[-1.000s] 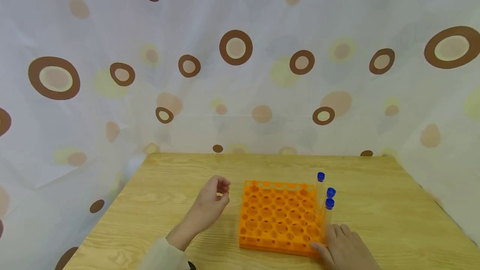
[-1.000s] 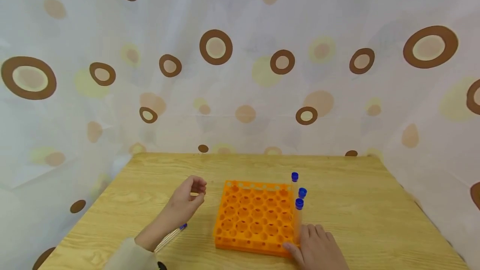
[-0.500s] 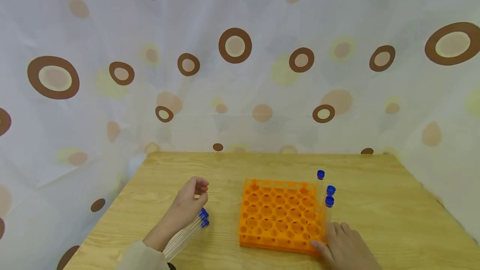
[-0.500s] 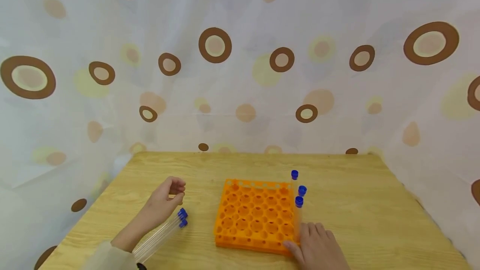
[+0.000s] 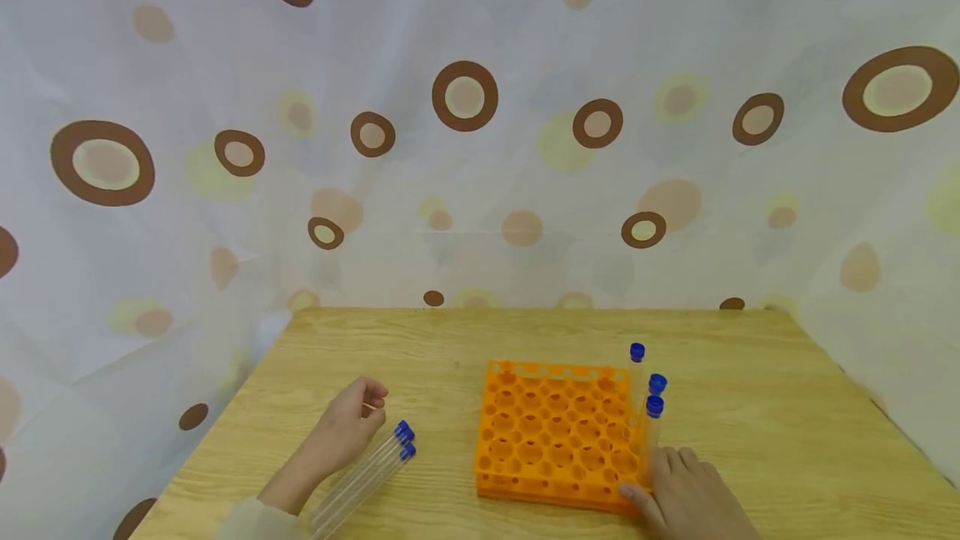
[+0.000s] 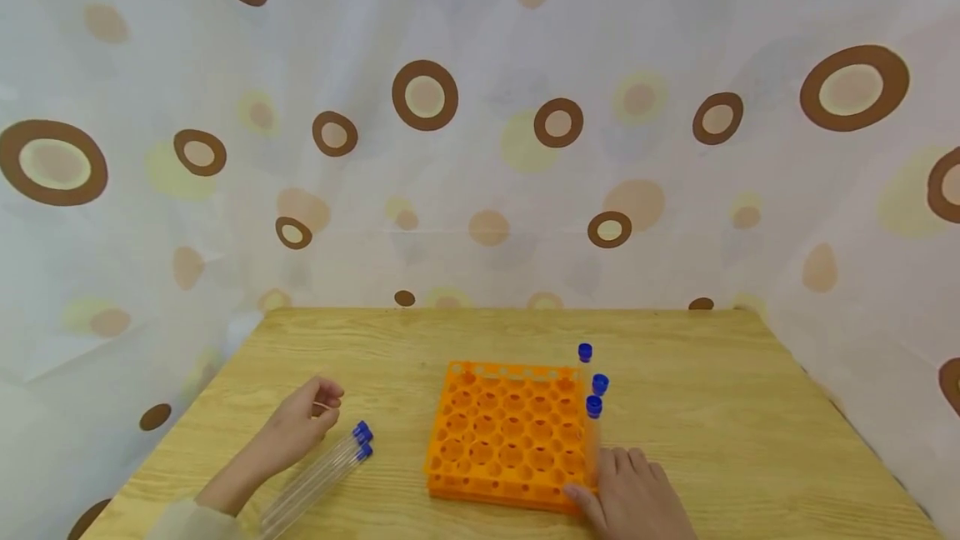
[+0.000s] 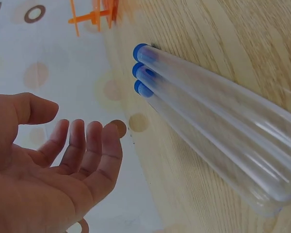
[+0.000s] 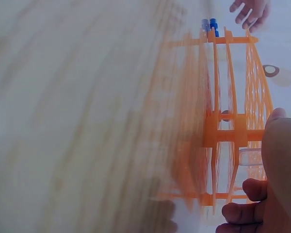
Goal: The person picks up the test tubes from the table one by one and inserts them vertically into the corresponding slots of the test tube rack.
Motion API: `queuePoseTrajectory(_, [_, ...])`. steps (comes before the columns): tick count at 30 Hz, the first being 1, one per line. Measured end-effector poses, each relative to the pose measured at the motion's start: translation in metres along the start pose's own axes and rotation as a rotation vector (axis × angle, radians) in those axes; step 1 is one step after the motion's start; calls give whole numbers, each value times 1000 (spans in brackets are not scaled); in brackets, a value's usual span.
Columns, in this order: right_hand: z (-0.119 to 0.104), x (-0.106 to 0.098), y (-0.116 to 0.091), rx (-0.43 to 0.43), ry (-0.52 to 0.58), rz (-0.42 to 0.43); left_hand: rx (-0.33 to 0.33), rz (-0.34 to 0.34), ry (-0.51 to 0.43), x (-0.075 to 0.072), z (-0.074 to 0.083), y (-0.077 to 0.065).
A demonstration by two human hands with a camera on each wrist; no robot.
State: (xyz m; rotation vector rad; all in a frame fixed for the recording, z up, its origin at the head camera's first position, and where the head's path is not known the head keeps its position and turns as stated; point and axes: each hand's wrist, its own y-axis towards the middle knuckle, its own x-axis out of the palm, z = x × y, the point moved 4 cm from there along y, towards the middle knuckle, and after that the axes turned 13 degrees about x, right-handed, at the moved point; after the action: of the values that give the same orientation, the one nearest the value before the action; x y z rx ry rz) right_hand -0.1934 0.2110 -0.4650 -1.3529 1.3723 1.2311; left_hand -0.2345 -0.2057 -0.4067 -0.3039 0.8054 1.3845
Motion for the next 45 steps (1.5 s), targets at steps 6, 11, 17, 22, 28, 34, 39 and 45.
queuePoseTrajectory(6, [-3,-4,1,-17,15,18,-27,-37,87,-3,-12,-2])
queuePoseTrajectory(11, [-4,-3,0,-18,19,1,-123,-162,123,3,-27,-12])
queuePoseTrajectory(17, [-3,1,-1,-16,3,10,-172,-253,150,6,-36,-22])
queuePoseTrajectory(22, [-3,0,-2,-19,3,29,-157,-270,153,7,-36,-22])
queuePoseTrajectory(28, [-1,1,-6,-7,14,19,-154,-274,156,10,-35,-23])
queuePoseTrajectory(34, [-1,1,-3,-7,20,7,-140,-263,176,10,-31,-21])
queuePoseTrajectory(39, [-1,0,-4,-3,26,7,-147,-270,181,10,-30,-22])
queuePoseTrajectory(45, [-2,-1,-4,-9,13,20,-157,-263,187,10,-33,-21])
